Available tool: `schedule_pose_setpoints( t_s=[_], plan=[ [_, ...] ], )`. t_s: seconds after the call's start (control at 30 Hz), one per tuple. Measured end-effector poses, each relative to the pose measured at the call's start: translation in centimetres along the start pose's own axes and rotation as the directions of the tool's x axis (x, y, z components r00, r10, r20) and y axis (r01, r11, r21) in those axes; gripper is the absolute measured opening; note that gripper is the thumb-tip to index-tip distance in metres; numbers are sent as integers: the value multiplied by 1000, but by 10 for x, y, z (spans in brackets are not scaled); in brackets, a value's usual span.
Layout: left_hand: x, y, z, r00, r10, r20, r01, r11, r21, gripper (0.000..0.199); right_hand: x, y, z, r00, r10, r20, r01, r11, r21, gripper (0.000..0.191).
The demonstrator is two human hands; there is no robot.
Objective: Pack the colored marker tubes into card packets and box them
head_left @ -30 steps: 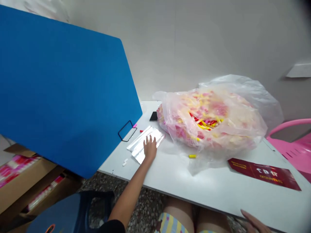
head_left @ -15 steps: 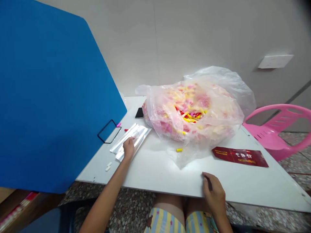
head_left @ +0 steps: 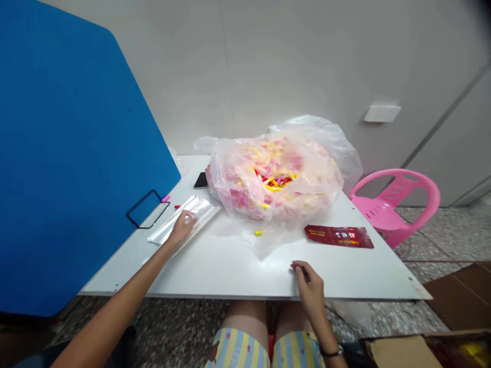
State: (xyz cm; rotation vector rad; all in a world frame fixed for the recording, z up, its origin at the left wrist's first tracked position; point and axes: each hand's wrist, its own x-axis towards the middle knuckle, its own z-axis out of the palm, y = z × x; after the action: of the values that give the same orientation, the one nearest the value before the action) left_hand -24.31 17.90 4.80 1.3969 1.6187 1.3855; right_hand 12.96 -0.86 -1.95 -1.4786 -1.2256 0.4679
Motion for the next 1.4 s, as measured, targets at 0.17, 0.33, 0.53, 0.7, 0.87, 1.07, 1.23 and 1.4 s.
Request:
schedule_pose_setpoints(
  t_s=[0.17, 0.33, 0.53, 0.7, 0.87, 1.07, 1.23, 1.4],
  plan=[
    [-8, 9, -2, 960, 144, 239, -249, 831, 497, 34, 34, -63, 50, 851, -472, 230, 468, 881, 75, 27],
    [-12, 6, -9, 909, 375, 183, -381, 564, 732, 34, 89, -69, 94, 681, -323, 657, 623, 728, -287, 35],
    [6, -8, -23, 866, 251, -432, -104, 936, 335, 29, 104, -26, 102, 800, -144, 582, 527, 631, -568, 35],
    [3, 22, -42, 724, 482, -494, -359, 874, 327, 69, 101, -25, 96, 789, -267, 553, 569, 655, -497, 24],
    [-54, 64, -12, 723, 671, -165, -647, 741, 180, 87, 90, -37, 112, 707, -450, 546, 671, 670, -317, 33],
    [-129, 39, 56, 914, 323, 244, -381, 890, 251, 48, 90, -30, 54, 769, -497, 401, 618, 737, -272, 34],
    [-143, 17, 81, 822, 187, 538, -408, 853, 326, 12, 112, 30, -41, 976, -215, -22, 160, 788, -594, 34],
    [-148, 24, 97, 790, 183, 584, -477, 782, 401, 13, 74, 60, -44, 973, -16, 231, 199, 563, -802, 77]
  ],
)
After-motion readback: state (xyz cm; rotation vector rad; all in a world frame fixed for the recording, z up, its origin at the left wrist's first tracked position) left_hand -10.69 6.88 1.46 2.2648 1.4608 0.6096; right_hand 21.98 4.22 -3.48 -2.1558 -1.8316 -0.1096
